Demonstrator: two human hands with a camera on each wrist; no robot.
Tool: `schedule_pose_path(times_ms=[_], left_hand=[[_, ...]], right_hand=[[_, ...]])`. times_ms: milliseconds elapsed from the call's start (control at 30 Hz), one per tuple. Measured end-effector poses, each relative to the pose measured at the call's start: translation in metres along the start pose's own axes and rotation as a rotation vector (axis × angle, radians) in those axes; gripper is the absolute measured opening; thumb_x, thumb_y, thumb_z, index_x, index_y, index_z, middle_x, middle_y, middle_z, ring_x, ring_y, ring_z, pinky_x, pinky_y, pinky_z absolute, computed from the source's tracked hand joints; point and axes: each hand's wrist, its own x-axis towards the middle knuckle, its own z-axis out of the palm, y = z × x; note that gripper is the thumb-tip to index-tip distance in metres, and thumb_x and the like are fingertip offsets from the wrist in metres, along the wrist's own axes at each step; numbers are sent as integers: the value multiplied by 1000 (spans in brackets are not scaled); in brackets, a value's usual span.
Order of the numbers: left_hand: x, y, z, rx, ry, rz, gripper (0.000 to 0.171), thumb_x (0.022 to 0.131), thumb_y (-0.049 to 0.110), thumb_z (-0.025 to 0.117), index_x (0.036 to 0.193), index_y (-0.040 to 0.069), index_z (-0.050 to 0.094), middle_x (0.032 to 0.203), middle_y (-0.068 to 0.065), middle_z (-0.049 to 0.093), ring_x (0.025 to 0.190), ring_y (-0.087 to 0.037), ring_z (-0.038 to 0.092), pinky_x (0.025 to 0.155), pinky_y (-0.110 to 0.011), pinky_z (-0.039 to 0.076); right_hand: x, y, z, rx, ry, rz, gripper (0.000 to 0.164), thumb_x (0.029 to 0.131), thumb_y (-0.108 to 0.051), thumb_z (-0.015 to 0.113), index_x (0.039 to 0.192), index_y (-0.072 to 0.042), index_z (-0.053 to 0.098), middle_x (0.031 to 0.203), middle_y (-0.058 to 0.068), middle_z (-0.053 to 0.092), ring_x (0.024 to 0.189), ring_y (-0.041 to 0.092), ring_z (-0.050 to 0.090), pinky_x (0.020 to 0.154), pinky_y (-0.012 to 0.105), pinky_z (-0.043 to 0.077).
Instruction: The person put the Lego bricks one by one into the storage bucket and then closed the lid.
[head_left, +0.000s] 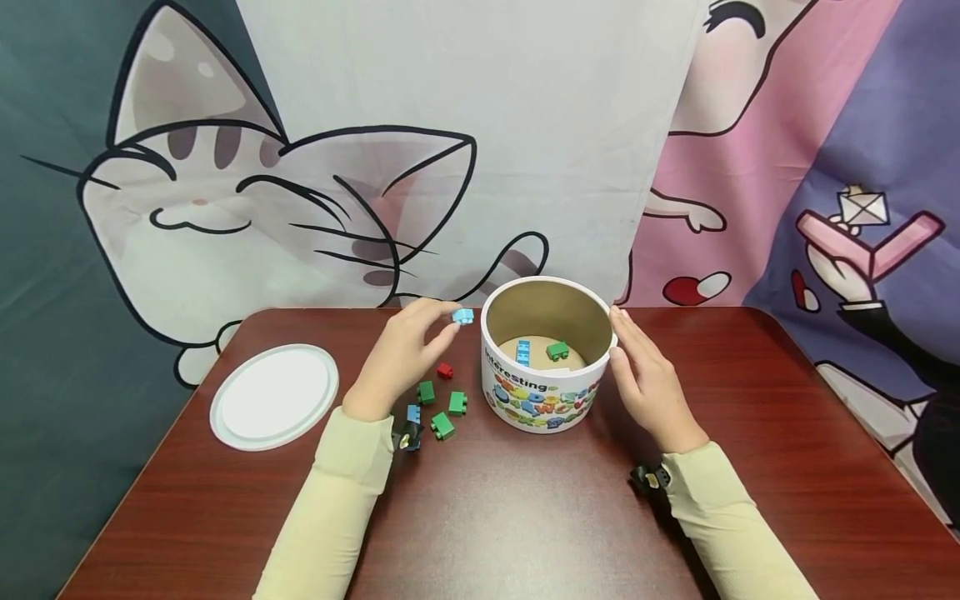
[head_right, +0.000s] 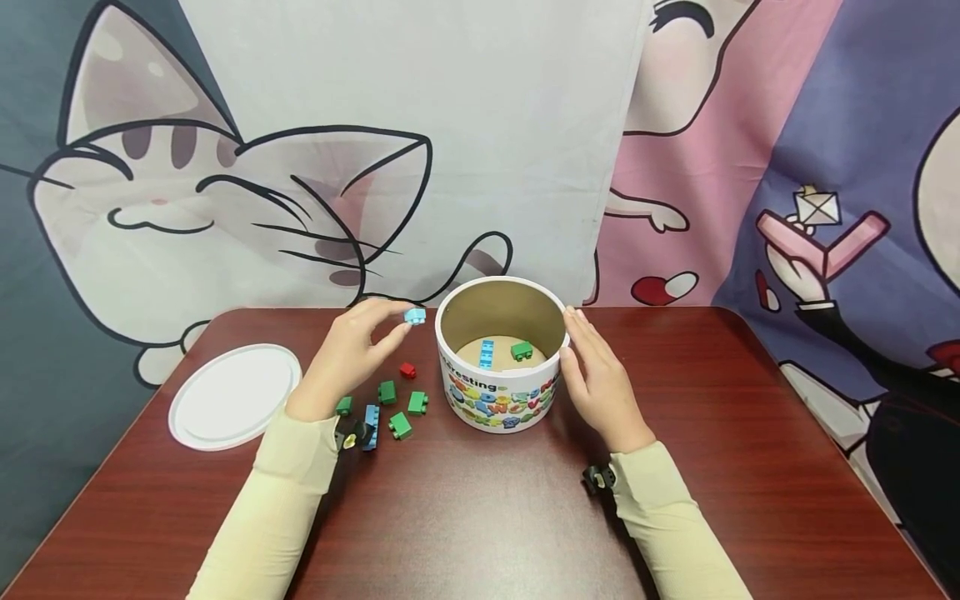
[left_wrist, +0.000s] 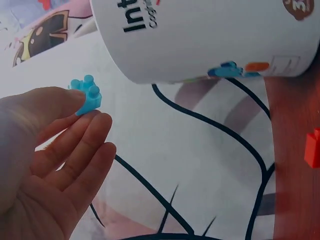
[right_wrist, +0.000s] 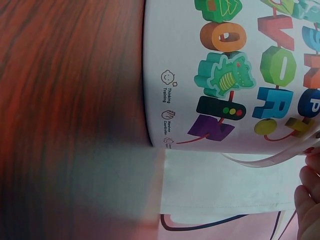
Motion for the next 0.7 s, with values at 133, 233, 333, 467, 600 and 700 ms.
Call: schedule_pose_path(times_ms=[133, 233, 333, 467, 600, 700], left_hand=[[1, 10, 1, -5, 35, 26, 24, 96, 9, 69, 119, 3, 71, 114, -10, 69, 110, -24, 63, 98, -39, 52], [2, 18, 4, -9, 74, 57, 24, 95, 7, 70, 118, 1, 71, 113, -12, 69, 108, -25, 64, 96, -39, 53], [3, 24, 6, -12, 100, 66, 24, 95, 7, 71, 118, 1, 71, 112, -11, 70, 107, -24, 65, 95, -38, 53], [3, 29, 10, -31, 132, 54, 24, 94, 7, 71, 118, 2, 71, 111, -9, 70, 107, -22, 65, 95, -37, 53], [6, 33, 14, -50, 158, 46, 24, 95, 6, 70, 118, 2, 71, 111, -10, 70, 106, -22, 65, 94, -37, 53], [12, 36, 17, -59, 155, 57, 23, 95, 7, 69, 118, 2, 71, 110, -11, 70, 105, -22, 65, 93, -37, 53]], right_hand=[[0, 0, 0, -1, -6, 10, 54, 98, -4, 59, 150, -5, 48, 154, 10, 47, 145, 23, 40, 119, 20, 22], [1, 0, 0, 1, -7, 12, 54, 98, -5, 59, 150, -5, 48, 153, 12, 48, 145, 25, 41, 118, 20, 23], [2, 0, -1, -1, -6, 7, 53, 98, -5, 59, 150, -5, 48, 153, 13, 48, 145, 24, 40, 118, 21, 23], [1, 0, -1, -7, -13, 9, 52, 99, -7, 58, 150, -5, 48, 153, 13, 48, 145, 23, 40, 118, 20, 23], [0, 0, -2, -8, -26, 15, 50, 101, -12, 57, 150, -5, 48, 153, 14, 48, 146, 18, 38, 118, 21, 23], [1, 0, -2, -6, -26, 13, 50, 102, -15, 56, 150, -5, 48, 152, 15, 48, 146, 22, 39, 118, 21, 23]])
